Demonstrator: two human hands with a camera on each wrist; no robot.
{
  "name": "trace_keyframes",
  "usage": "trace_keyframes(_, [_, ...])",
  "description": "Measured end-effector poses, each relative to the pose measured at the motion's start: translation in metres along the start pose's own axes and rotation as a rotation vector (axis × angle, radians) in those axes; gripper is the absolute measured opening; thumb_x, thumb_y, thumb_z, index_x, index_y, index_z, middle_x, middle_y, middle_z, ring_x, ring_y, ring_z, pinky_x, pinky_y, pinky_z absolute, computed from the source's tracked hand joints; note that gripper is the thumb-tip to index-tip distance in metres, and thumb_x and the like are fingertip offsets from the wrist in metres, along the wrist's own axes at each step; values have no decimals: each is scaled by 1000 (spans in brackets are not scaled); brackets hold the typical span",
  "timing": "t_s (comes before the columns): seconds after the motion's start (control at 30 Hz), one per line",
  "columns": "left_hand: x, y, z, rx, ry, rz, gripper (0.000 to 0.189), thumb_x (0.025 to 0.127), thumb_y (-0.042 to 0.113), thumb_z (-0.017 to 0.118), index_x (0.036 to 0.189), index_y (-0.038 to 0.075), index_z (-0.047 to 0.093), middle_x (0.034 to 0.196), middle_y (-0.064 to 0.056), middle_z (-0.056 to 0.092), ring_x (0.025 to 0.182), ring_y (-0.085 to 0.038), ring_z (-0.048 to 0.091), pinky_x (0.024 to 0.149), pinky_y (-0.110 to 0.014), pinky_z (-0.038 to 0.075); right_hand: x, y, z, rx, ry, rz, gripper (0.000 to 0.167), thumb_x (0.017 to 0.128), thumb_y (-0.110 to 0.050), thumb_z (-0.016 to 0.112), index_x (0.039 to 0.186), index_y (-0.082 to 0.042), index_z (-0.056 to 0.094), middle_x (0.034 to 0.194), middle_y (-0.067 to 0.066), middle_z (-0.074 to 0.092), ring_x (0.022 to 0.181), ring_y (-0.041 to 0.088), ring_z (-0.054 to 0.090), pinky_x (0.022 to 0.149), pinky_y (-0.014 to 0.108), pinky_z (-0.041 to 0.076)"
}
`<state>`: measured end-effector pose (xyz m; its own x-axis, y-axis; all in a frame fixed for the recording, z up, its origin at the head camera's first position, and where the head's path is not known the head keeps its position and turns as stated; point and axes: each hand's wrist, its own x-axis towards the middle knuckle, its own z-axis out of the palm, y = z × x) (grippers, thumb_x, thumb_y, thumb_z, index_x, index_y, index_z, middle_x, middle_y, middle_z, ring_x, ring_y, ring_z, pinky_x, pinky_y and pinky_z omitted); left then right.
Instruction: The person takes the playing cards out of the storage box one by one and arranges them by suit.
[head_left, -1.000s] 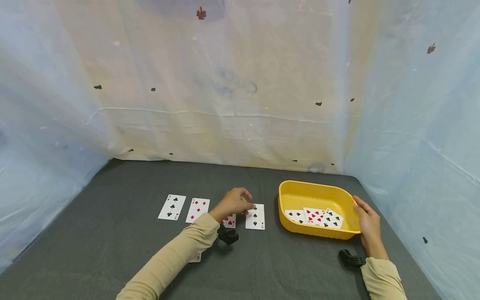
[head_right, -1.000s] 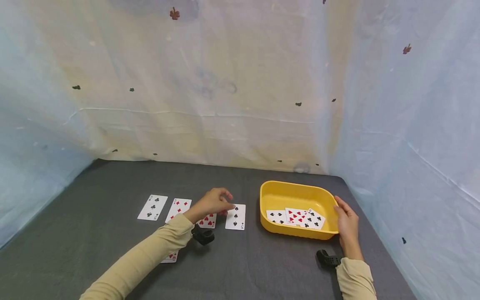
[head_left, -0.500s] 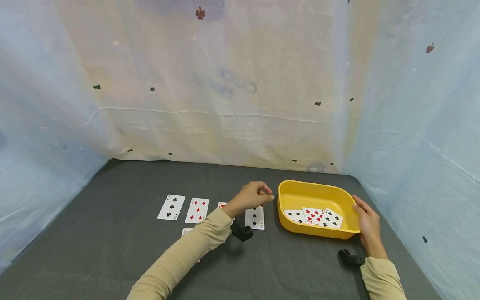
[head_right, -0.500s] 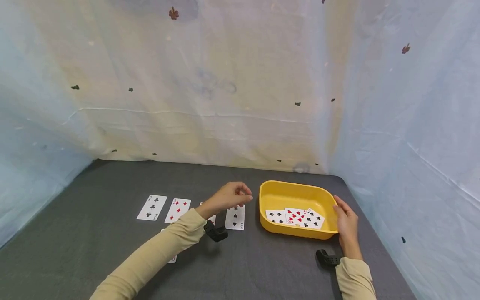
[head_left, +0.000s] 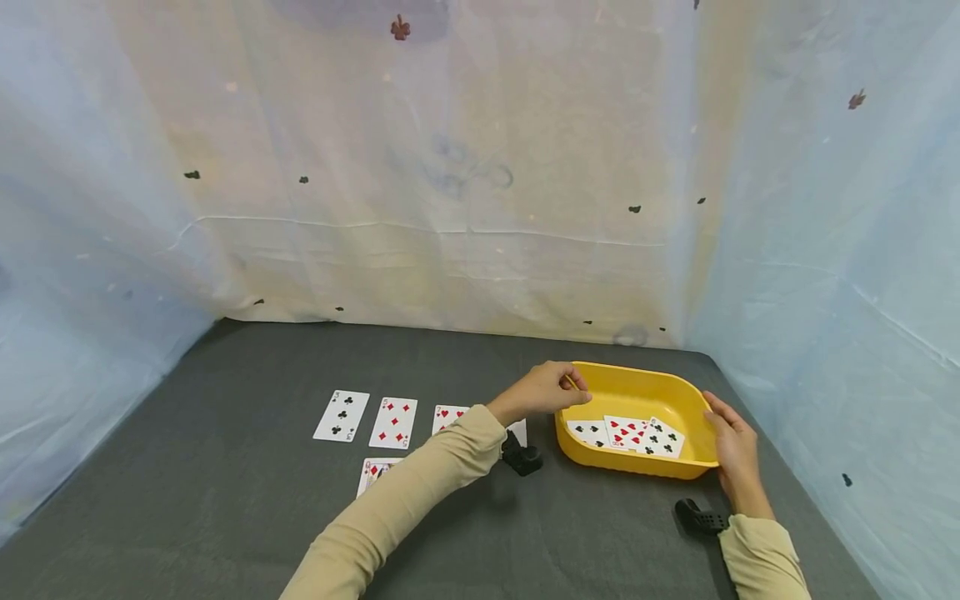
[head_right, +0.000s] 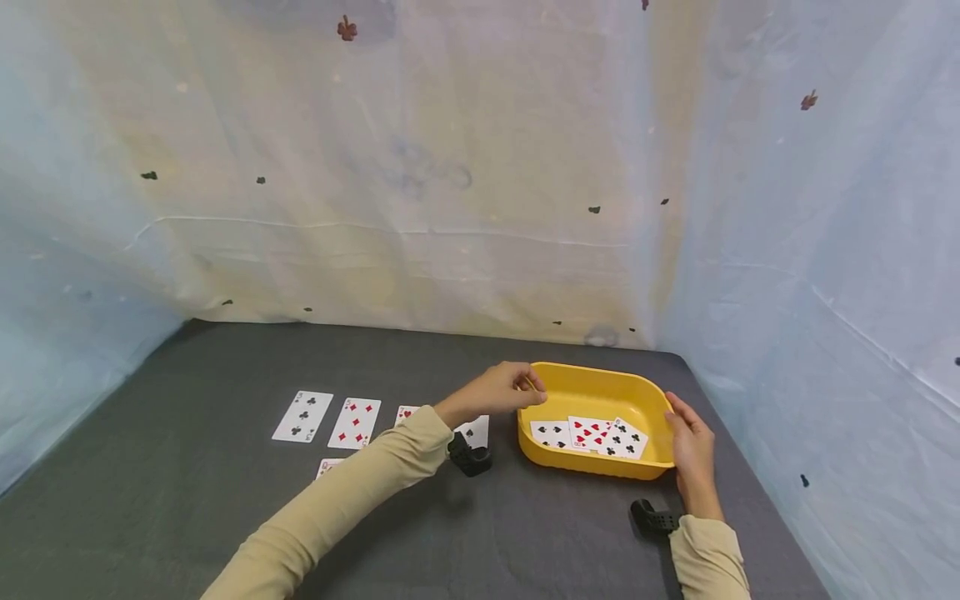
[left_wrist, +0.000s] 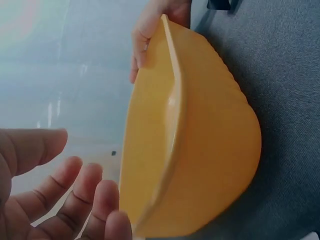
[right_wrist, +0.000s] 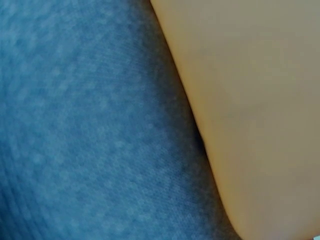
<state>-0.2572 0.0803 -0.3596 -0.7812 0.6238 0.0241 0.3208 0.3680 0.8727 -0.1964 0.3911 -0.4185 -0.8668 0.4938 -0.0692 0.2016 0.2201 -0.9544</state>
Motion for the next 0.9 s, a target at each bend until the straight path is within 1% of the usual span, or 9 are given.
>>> trace_keyframes(0.1, [6, 4, 7, 30, -9, -13, 18, 91, 25, 70, 101, 12, 64, 88, 1, 60, 76, -12, 57, 63, -26, 46, 0, 0, 0, -8, -1, -3, 49, 105, -30, 39, 150, -10, 36, 157, 10, 26, 134, 28, 35, 104, 29, 35])
trace_keyframes(0.33, [18, 15, 26, -75, -27, -47, 22, 90, 14, 71, 104, 2, 61, 89, -17, 67, 76, -28, 64, 61, -29, 50, -1, 0, -1, -9, -6, -2, 49, 105, -30, 40, 150, -11, 37, 156, 10, 27, 130, 26, 39, 90, 16, 42])
trace_keyframes(0.4, [23, 18, 32, -86, -26, -61, 25, 89, 13, 72, 106, 0, 60, 87, -15, 66, 75, -28, 65, 62, -27, 51, -1, 0, -1, -6, -6, -3, 49, 105, -30, 40, 150, -11, 37, 156, 10, 28, 130, 26, 39, 90, 16, 43])
trace_keyframes(0.47, [27, 21, 38, -72, -24, -77, 27, 88, 12, 73, 108, -1, 60, 84, -12, 65, 70, -25, 63, 64, -29, 52, -2, 0, -2, -9, 0, -4, 48, 105, -30, 40, 150, -11, 37, 156, 11, 28, 130, 26, 39, 89, 15, 43])
trace_keyframes(0.5, [29, 23, 41, -58, -20, -88, 29, 87, 13, 73, 109, -1, 60, 83, -9, 63, 68, -23, 62, 65, -29, 53, -2, 0, -2, -6, 4, -6, 48, 105, -29, 40, 149, -11, 37, 155, 11, 28, 129, 26, 39, 88, 14, 43])
trace_keyframes(0.63, [36, 27, 53, 50, -3, -138, 28, 85, 15, 76, 107, 3, 62, 82, -1, 57, 64, -17, 58, 64, -30, 53, -3, -1, -2, 1, 13, -18, 48, 105, -28, 41, 149, -10, 38, 155, 12, 29, 128, 26, 41, 81, 11, 44])
trace_keyframes(0.73, [40, 26, 60, 111, -2, -172, 22, 85, 15, 76, 97, 7, 60, 79, 1, 53, 59, -14, 53, 60, -28, 50, -3, -1, -2, 5, 16, -22, 48, 105, -28, 42, 149, -10, 39, 154, 12, 30, 128, 25, 42, 82, 11, 44])
trace_keyframes(0.8, [43, 23, 64, 125, -4, -185, 21, 85, 13, 75, 82, 9, 55, 68, 2, 46, 52, -12, 45, 51, -25, 43, -4, -1, -2, -4, 17, -23, 48, 105, -29, 42, 149, -9, 38, 154, 11, 30, 129, 26, 41, 86, 14, 44])
trace_keyframes(0.9, [48, 18, 69, 133, 5, -201, 40, 83, 9, 74, 61, 12, 41, 53, 3, 29, 41, -10, 31, 42, -23, 28, -5, -2, -2, -10, 17, -24, 48, 105, -28, 40, 149, -9, 37, 155, 11, 30, 132, 28, 38, 97, 21, 40])
